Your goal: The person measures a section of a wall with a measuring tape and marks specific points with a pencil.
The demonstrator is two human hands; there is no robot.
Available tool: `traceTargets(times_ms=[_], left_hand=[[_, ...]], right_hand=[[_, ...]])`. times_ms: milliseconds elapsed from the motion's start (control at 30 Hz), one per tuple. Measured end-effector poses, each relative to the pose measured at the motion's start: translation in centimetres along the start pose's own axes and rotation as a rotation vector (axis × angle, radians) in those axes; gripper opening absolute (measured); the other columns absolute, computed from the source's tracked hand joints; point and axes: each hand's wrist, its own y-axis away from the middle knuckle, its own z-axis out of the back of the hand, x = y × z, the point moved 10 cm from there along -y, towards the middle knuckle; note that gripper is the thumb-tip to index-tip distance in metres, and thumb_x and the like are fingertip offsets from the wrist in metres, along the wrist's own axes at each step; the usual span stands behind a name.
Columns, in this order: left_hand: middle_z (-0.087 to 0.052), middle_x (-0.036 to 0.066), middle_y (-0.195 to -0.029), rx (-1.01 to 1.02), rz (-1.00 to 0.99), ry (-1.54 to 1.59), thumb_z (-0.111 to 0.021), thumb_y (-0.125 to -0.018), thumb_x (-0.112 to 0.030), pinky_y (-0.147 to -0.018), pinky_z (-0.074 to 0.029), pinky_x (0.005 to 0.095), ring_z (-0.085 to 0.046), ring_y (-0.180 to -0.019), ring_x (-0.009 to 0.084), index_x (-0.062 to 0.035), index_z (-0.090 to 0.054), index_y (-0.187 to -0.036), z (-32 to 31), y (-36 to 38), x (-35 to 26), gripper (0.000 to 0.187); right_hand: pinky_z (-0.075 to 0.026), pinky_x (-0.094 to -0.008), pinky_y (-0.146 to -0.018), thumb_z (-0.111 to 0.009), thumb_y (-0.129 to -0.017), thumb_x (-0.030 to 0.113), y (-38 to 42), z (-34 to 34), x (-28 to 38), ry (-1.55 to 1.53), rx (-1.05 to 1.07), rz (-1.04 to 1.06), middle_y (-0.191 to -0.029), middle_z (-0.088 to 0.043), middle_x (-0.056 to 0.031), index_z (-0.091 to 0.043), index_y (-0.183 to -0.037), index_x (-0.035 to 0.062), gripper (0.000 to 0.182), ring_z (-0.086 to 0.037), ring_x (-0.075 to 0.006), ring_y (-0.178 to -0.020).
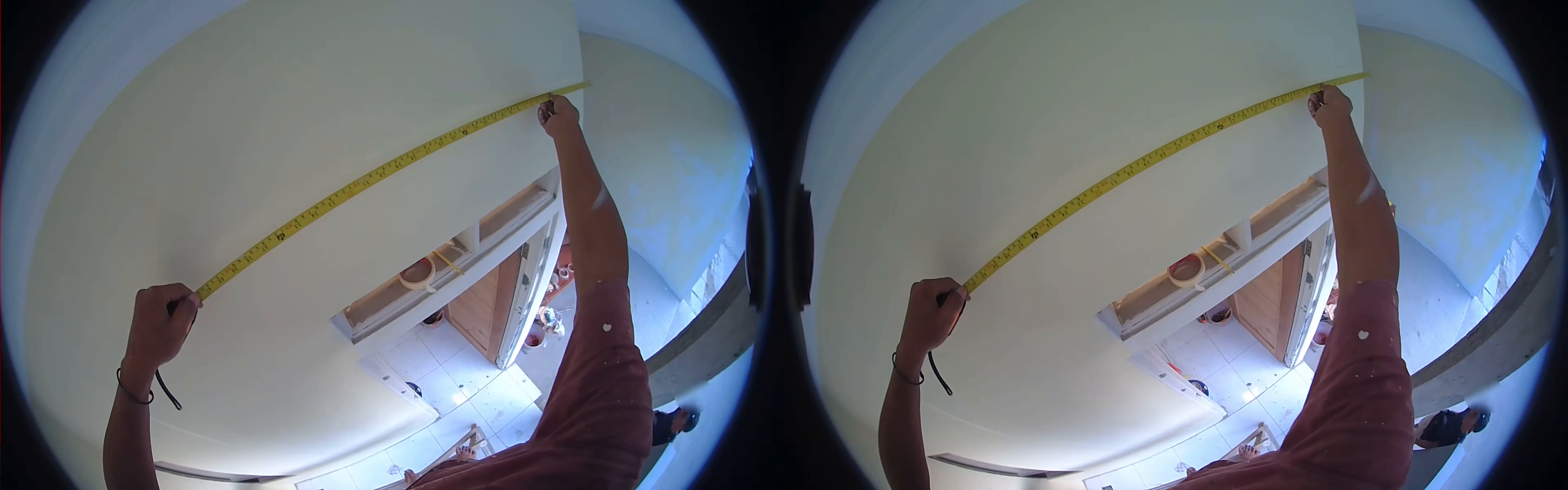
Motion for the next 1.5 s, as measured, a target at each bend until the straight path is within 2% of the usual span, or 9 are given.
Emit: traceTargets(times_ms=[200, 367, 500, 667, 767, 867, 1100, 1367, 1500], left_hand=[[-0.056, 0.005, -0.051, 0.046, 0.025, -0.026, -0.063, -0.092, -0.015, -0.050, -0.039, 0.0318, -0.049, -0.046, 0.0112, 0.0041, -0.071, -0.074, -0.3, -3.4, -3.1, 0.027], [-0.058, 0.007, -0.053, 0.041, 0.016, -0.038, -0.064, -0.092, -0.017, -0.051, -0.040, 0.0323, -0.050, -0.047, 0.0127, 0.0045, -0.072, -0.076, -0.3, -3.5, -1.8, 0.028], [-0.058, 0.007, -0.053, 0.010, 0.041, -0.014, -0.065, -0.092, -0.019, -0.052, -0.040, 0.0335, -0.051, -0.048, 0.0141, 0.0039, -0.073, -0.078, 0.5, -2.8, 1.2, 0.029], [-0.056, 0.015, -0.055, -0.040, -0.005, -0.148, -0.066, -0.092, -0.025, -0.052, -0.040, 0.0369, -0.050, -0.047, 0.0210, 0.0004, -0.074, -0.079, 1.7, -2.7, 0.8, 0.029], [-0.056, 0.016, -0.055, -0.030, 0.088, -0.194, -0.066, -0.091, -0.025, -0.054, -0.043, 0.0401, -0.054, -0.049, 0.0242, 0.0022, -0.072, -0.077, 2.1, -2.9, 0.6, 0.031], [-0.057, 0.014, -0.053, -0.039, 0.129, -0.191, -0.066, -0.092, -0.022, -0.053, -0.045, 0.0396, -0.055, -0.046, 0.0228, 0.0026, -0.072, -0.075, 1.9, -3.0, 1.2, 0.031], [-0.057, 0.009, -0.054, 0.037, 0.308, -0.170, -0.063, -0.090, -0.017, -0.050, -0.042, 0.0363, -0.051, -0.044, 0.0160, 0.0039, -0.073, -0.079, 1.7, -3.0, 2.1, 0.026], [-0.054, 0.007, -0.051, 0.023, 0.243, -0.217, -0.064, -0.095, -0.020, -0.043, -0.040, 0.0357, -0.046, -0.038, 0.0156, 0.0031, -0.073, -0.078, 2.5, -3.9, 2.2, 0.030], [-0.054, 0.007, -0.051, 0.038, 0.223, -0.246, -0.066, -0.095, -0.021, -0.041, -0.039, 0.0356, -0.046, -0.036, 0.0157, 0.0028, -0.073, -0.077, 2.5, -4.1, 1.7, 0.031]], right_hand=[[-0.051, -0.0315, -0.056, -0.065, -0.104, 0.018, -2.9, 2.1, 0.6, 0.017, -0.040, -0.014, -0.071, -0.059, -0.0023, -0.061, -0.094, 0.0100, 0.014, -0.056, -0.0144, -0.056], [-0.050, -0.0320, -0.056, -0.067, -0.103, 0.022, -3.8, 0.7, 0.1, 0.093, 0.010, -0.042, -0.073, -0.060, -0.0010, -0.061, -0.093, 0.0107, 0.016, -0.057, -0.0142, -0.057], [-0.046, -0.0312, -0.048, -0.065, -0.103, 0.018, -1.5, -1.6, -0.8, 0.150, 0.074, -0.050, -0.070, -0.058, -0.0031, -0.060, -0.096, 0.0089, 0.013, -0.055, -0.0148, -0.054], [-0.045, -0.0270, -0.043, -0.066, -0.105, 0.029, -4.9, -1.9, -2.8, 0.123, 0.278, -0.071, -0.065, -0.055, 0.0006, -0.056, -0.082, 0.0148, 0.029, -0.052, -0.0131, -0.052], [-0.047, -0.0274, -0.049, -0.070, -0.103, 0.031, -2.6, -1.8, -2.7, 0.195, 0.263, -0.032, -0.069, -0.057, 0.0008, -0.061, -0.084, 0.0132, 0.027, -0.054, -0.0127, -0.057], [-0.049, -0.0285, -0.056, -0.071, -0.102, 0.033, -1.0, -0.9, -3.3, 0.279, 0.209, 0.009, -0.074, -0.060, 0.0019, -0.068, -0.089, 0.0097, 0.027, -0.056, -0.0120, -0.062], [-0.049, -0.0280, -0.058, -0.072, -0.102, 0.033, 2.4, -0.3, -6.2, 0.259, 0.203, -0.032, -0.074, -0.060, 0.0019, -0.068, -0.090, 0.0095, 0.027, -0.054, -0.0115, -0.062], [-0.045, -0.0279, -0.055, -0.071, -0.103, 0.032, 7.6, -2.2, -6.9, 0.319, 0.262, 0.024, -0.071, -0.057, 0.0018, -0.068, -0.089, 0.0092, 0.027, -0.051, -0.0117, -0.058], [-0.043, -0.0265, -0.052, -0.071, -0.103, 0.029, 13.1, -4.8, -6.5, 0.391, 0.334, 0.200, -0.067, -0.056, 0.0019, -0.067, -0.085, 0.0075, 0.028, -0.050, -0.0095, -0.055]])
